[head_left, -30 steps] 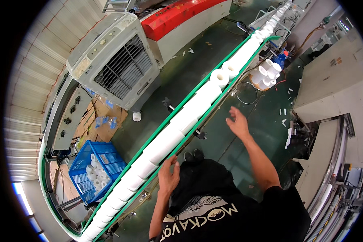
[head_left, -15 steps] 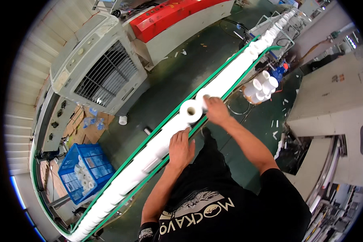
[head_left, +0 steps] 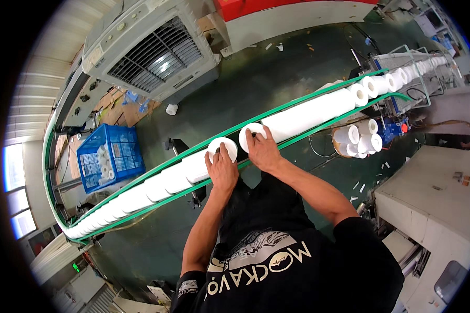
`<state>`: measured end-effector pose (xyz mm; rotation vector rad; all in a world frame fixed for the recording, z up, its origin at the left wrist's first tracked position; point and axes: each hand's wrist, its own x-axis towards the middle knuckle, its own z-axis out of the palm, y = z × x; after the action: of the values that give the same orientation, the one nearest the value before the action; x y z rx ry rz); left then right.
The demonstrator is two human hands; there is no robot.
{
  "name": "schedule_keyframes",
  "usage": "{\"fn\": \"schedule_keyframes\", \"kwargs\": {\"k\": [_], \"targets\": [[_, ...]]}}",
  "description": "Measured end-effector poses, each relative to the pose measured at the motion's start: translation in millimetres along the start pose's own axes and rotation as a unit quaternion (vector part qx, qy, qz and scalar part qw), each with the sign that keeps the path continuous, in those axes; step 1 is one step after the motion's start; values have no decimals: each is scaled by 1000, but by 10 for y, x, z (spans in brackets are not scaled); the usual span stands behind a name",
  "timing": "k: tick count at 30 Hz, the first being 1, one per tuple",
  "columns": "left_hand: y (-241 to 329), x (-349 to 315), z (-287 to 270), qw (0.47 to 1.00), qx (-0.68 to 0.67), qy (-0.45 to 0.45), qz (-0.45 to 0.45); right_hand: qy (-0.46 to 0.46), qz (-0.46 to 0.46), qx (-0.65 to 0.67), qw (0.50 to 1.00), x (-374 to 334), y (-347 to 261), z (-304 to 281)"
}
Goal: The person arranges paper rolls on a conveyor belt, aligning them and clearing jams, then picks up a long metal rod and approaches a large industrial machine.
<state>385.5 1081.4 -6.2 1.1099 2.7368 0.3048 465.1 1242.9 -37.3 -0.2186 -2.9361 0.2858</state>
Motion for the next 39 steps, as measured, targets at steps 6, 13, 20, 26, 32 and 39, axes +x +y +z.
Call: {"fn": "schedule_keyframes", "kwargs": {"k": [6,13,20,26,32,39], "targets": [[77,-54,-240,972,-196,90,-91,-73,20,0,997,-70,348,-28],[-26,177,334,733,-606,-5,-309,-91,82,21,992,-148,729,-183],[122,-221,-100,965,-149,158,-147,-93,135,77,984,-124,790,-212],[220,-580,-217,964,-265,5,1,-117,312,449,829,411,267,-213],[129,-469,-114,968,-250,9,-22,-179,198,352,897,389,79,-171],[12,-653,-184,962,-271,-41,13,-206,221,287,909,414,-17,-99]]}}
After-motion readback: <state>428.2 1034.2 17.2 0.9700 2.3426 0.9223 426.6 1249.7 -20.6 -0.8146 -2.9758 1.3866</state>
